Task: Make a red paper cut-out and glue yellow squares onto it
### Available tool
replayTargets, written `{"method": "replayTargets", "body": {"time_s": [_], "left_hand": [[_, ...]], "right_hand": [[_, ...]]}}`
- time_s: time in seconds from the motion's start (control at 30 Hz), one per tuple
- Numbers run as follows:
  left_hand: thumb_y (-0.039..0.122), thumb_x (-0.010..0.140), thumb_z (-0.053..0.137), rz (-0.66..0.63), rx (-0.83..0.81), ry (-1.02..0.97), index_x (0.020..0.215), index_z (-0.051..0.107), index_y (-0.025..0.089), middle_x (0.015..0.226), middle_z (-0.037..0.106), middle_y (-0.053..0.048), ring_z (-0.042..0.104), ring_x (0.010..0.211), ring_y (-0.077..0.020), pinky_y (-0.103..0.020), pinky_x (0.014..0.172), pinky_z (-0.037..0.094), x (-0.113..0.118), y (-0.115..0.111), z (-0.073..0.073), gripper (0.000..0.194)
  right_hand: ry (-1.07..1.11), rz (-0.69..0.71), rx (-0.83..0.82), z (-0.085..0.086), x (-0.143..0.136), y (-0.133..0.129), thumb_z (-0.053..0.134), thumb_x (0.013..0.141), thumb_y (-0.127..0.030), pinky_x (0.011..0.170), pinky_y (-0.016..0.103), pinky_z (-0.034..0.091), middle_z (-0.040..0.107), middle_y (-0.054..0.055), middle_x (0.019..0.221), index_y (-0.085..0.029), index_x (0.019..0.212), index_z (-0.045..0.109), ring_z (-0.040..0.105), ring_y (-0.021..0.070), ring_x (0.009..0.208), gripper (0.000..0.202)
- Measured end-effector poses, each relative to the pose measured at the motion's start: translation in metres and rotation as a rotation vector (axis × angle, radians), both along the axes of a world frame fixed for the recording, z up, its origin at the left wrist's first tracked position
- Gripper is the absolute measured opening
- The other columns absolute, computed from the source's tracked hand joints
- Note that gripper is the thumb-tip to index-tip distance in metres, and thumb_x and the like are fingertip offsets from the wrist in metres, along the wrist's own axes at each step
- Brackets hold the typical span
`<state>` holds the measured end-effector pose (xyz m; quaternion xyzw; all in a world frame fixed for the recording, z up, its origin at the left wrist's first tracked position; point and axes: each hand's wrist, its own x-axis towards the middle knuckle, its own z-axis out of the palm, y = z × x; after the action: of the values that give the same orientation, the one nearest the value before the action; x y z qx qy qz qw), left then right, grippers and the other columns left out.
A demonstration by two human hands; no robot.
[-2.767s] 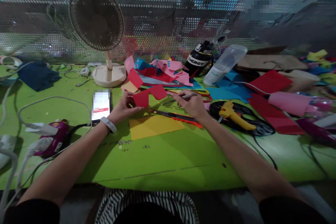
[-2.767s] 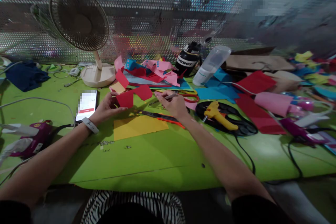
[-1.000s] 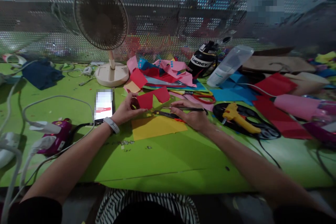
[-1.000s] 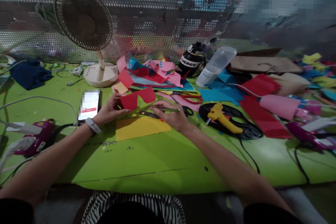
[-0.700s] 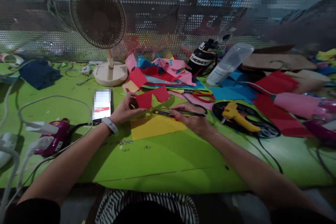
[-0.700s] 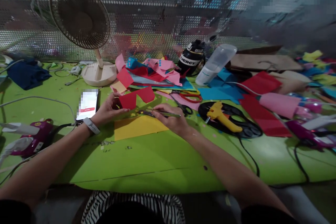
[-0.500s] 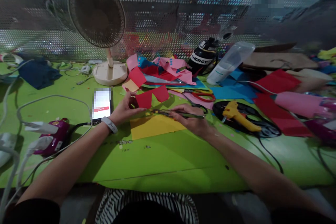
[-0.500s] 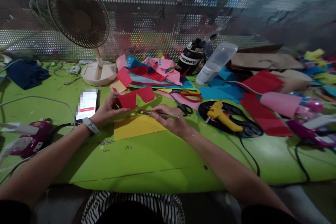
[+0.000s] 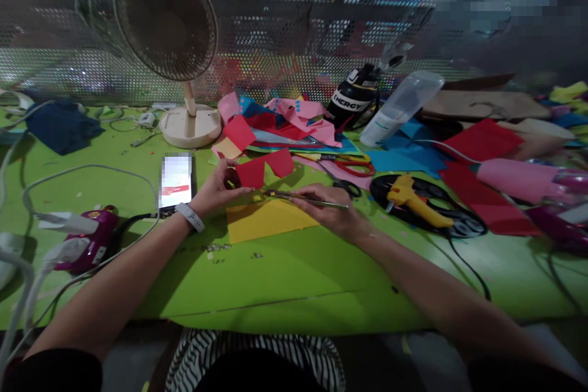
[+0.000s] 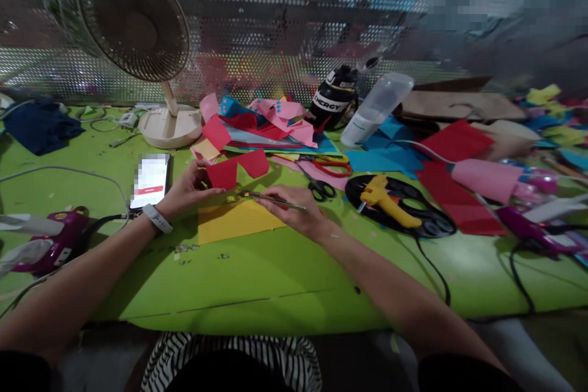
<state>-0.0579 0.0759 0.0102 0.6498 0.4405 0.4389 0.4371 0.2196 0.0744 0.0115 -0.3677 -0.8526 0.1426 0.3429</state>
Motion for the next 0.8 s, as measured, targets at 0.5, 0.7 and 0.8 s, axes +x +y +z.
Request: {"method": "replayTargets", "body": {"time_s": [0.5,0.7,0.8], "left_hand": [[0.033,0.070,0.079,-0.008,-0.035,-0.011,0.104,0.041,0.020,0.092,0.067,-0.006,0.064,0.077,-0.0165,-0.027,0.063,0.048,0.000,0.000,0.001,0.053],[0.031,0.071,0.078,-0.018,-0.024,-0.006,0.103,0.040,0.020,0.089,0.066,-0.005,0.062,0.072,-0.0139,-0.027,0.061,0.047,-0.001,0.001,-0.002,0.051],[0.031,0.071,0.078,-0.030,-0.022,-0.016,0.104,0.040,0.020,0.089,0.066,-0.004,0.063,0.074,-0.0145,-0.027,0.062,0.048,-0.001,0.002,-0.003,0.051]], "right_hand": [[-0.036,0.086,0.041,-0.012,-0.002,0.007,0.055,0.092,-0.044,0.062,0.030,0.051,0.075,0.006,0.084,-0.022,0.101,0.073,0.070,0.0198,0.070,0.029],[-0.049,0.082,0.069,-0.013,-0.003,0.007,0.053,0.093,-0.042,0.060,0.031,0.051,0.076,0.005,0.084,-0.023,0.100,0.072,0.070,0.0198,0.071,0.028],[-0.057,0.082,0.082,-0.012,-0.003,0.007,0.052,0.094,-0.040,0.060,0.031,0.051,0.076,0.004,0.084,-0.022,0.100,0.072,0.071,0.0196,0.069,0.027]]}}
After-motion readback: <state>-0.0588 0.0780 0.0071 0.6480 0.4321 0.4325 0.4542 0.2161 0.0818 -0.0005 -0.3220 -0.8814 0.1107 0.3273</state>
